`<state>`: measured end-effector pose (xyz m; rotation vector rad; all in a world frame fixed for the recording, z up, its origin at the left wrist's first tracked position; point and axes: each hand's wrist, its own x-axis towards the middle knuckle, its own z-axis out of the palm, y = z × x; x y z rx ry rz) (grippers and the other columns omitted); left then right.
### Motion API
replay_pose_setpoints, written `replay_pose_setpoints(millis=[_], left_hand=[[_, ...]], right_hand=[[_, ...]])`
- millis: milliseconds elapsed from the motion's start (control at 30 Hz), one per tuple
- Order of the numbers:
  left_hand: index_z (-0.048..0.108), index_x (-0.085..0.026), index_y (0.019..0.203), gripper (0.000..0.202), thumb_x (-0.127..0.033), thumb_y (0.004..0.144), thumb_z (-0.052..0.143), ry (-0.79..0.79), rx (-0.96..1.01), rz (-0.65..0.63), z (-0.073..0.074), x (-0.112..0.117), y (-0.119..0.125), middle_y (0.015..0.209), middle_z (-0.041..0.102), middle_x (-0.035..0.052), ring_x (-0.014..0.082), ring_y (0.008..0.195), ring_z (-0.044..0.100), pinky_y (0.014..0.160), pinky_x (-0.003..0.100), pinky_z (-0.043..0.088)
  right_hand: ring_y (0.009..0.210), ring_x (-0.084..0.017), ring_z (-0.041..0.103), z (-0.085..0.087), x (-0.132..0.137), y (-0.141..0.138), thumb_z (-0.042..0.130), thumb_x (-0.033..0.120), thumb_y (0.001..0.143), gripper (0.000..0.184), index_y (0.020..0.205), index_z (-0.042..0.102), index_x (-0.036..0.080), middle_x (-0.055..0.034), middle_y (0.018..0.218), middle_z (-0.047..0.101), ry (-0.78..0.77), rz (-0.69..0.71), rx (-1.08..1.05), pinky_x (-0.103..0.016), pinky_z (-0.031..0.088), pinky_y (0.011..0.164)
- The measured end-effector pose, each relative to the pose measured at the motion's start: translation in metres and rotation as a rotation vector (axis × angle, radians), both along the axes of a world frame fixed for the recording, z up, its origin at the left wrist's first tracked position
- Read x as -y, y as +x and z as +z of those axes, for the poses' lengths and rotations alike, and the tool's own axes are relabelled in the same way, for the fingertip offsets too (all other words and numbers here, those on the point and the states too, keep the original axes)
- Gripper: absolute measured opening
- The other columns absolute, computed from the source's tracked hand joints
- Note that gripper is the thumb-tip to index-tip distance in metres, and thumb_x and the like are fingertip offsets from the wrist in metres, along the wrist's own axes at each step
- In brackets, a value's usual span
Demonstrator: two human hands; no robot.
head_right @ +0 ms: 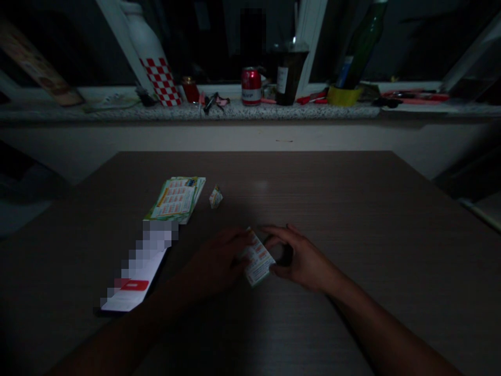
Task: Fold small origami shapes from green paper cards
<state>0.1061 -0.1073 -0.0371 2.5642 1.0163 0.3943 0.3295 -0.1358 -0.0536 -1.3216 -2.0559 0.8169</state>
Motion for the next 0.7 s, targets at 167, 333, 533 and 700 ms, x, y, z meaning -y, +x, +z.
replay_pose_setpoints(millis=[167, 333, 533, 700], left_hand=[[0.045, -0.019, 0.124, 0.06, -0.024, 0.07, 0.07, 0.145, 0.089, 0.182, -0.005, -0.003, 0.0, 0.127, 0.044, 0.011, 0.0276, 0.116, 0.045, 0.098, 0.042, 0.042], [0.058, -0.019, 0.102, 0.027, -0.025, 0.077, 0.066, 0.273, 0.104, 0.127, -0.003, -0.004, 0.001, 0.114, 0.053, 0.01, 0.0265, 0.105, 0.051, 0.091, 0.042, 0.045], [0.061, -0.016, 0.083, 0.009, -0.024, 0.086, 0.056, 0.378, 0.253, 0.09, -0.001, -0.002, 0.005, 0.087, 0.062, 0.006, 0.0198, 0.083, 0.056, 0.077, 0.036, 0.046], [0.061, -0.016, 0.081, 0.009, -0.02, 0.086, 0.054, 0.357, 0.301, 0.034, 0.002, 0.0, 0.007, 0.083, 0.063, 0.0053, 0.018, 0.08, 0.056, 0.075, 0.034, 0.046]], right_hand=[[0.083, -0.02, 0.07, -0.008, -0.006, -0.003, 0.068, 0.022, 0.075, 0.023, 0.098, 0.064, 0.025, 0.003, 0.079, 0.073, 0.119, -0.111, -0.076, -0.055, 0.029, 0.111], [0.075, -0.017, 0.068, 0.002, -0.007, -0.008, 0.064, 0.019, 0.081, 0.005, 0.081, 0.067, 0.023, 0.0012, 0.077, 0.071, 0.349, -0.082, -0.102, -0.051, 0.04, 0.102], [0.076, -0.019, 0.065, 0.013, -0.004, -0.013, 0.065, 0.014, 0.077, 0.01, 0.081, 0.064, 0.023, -0.0009, 0.074, 0.067, 0.571, -0.102, -0.052, -0.045, 0.048, 0.088], [0.077, -0.02, 0.063, 0.017, -0.002, -0.018, 0.066, 0.011, 0.073, 0.014, 0.081, 0.061, 0.022, -0.0028, 0.074, 0.066, 0.656, -0.084, -0.021, -0.044, 0.048, 0.083]])
